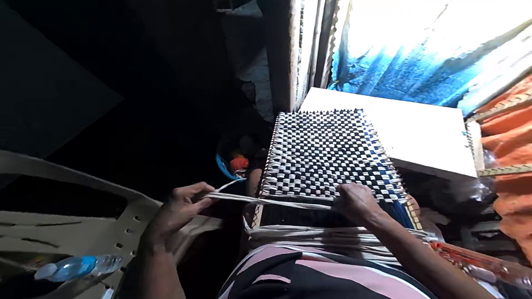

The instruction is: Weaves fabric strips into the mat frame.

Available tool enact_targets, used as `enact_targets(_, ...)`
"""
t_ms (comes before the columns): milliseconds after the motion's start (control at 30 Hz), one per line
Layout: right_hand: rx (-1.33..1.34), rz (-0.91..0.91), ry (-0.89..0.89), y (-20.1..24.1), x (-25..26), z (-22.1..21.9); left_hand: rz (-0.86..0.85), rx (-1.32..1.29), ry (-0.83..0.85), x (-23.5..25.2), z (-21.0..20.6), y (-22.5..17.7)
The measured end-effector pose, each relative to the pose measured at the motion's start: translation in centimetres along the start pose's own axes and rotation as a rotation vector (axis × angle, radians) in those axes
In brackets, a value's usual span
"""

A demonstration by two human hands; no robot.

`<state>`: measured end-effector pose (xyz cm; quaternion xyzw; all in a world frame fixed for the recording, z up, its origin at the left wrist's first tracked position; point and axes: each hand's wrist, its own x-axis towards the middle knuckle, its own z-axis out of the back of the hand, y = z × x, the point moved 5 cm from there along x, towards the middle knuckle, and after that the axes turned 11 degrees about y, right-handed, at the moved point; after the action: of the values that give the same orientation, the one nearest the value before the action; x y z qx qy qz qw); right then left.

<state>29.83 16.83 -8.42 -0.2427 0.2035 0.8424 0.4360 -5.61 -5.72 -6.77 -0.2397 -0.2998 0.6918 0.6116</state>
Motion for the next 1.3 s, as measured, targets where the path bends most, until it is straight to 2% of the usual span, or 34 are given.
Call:
enact_targets(67, 0.198, 0.024, -0.008, -3.3, -0.3, 0.5, -0.054, -0.091, -0.004, 0.6, 0.4, 0.2)
enact_targets(100, 0.376, 0.099, -0.002, -5.0, -0.4, 0.4, -0.078, -0.141, 0.01, 0.9, 0.4, 0.0)
enact_targets(200, 1.172, 0.503, 0.073, -8.2, -2.2, -0.2, -0.146, -0.253, 0.12, 2.0, -0.6, -1.5)
enact_targets(267, 1.558, 0.673, 0.09, -9.6, -3.5, -0.1, -0.225, -0.307, 0.222, 2.9, -1.8, -3.2)
enact_targets(400, 1.824, 0.757, -0.055, -11.5, -6.0, 0.4, -0.461, -0.325, 0.337, 5.1, -4.4, -8.1)
enact_targets(500, 1.807, 0.706, -0.18, -13.2, -7.6, 1.4, -0.562, -0.248, 0.326, 6.8, -6.1, -13.0)
enact_targets(600, 1.56, 0.538, -0.286, -15.8, -8.3, 2.3, -0.624, -0.199, 0.335, 8.4, -7.4, -17.9)
enact_targets(700, 1.379, 0.374, -0.244, -19.0, -7.4, 1.9, -0.65, -0.1, 0.29, 10.4, -9.8, -20.6)
enact_targets(767, 1.341, 0.312, -0.189, -21.4, -6.3, 0.8, -0.608, -0.059, 0.336, 12.1, -12.3, -20.8)
enact_targets(900, 1.286, 0.148, -0.092, -25.6, -3.7, -2.0, -0.443, -0.055, 0.575, 13.8, -17.9, -20.6)
enact_targets(1033, 1.14, 0.011, -0.083, -27.0, -1.7, -1.9, -0.419, -0.082, 0.749, 13.4, -21.6, -20.8)
enact_targets(1133, 1.074, 0.012, -0.129, -27.5, -0.6, -3.1, -0.451, -0.086, 0.786, 12.7, -23.5, -20.9)
enact_targets(1300, 0.977, 0.019, -0.022, -27.7, 0.1, -3.0, -0.467, -0.076, 0.72, 12.8, -23.5, -20.4)
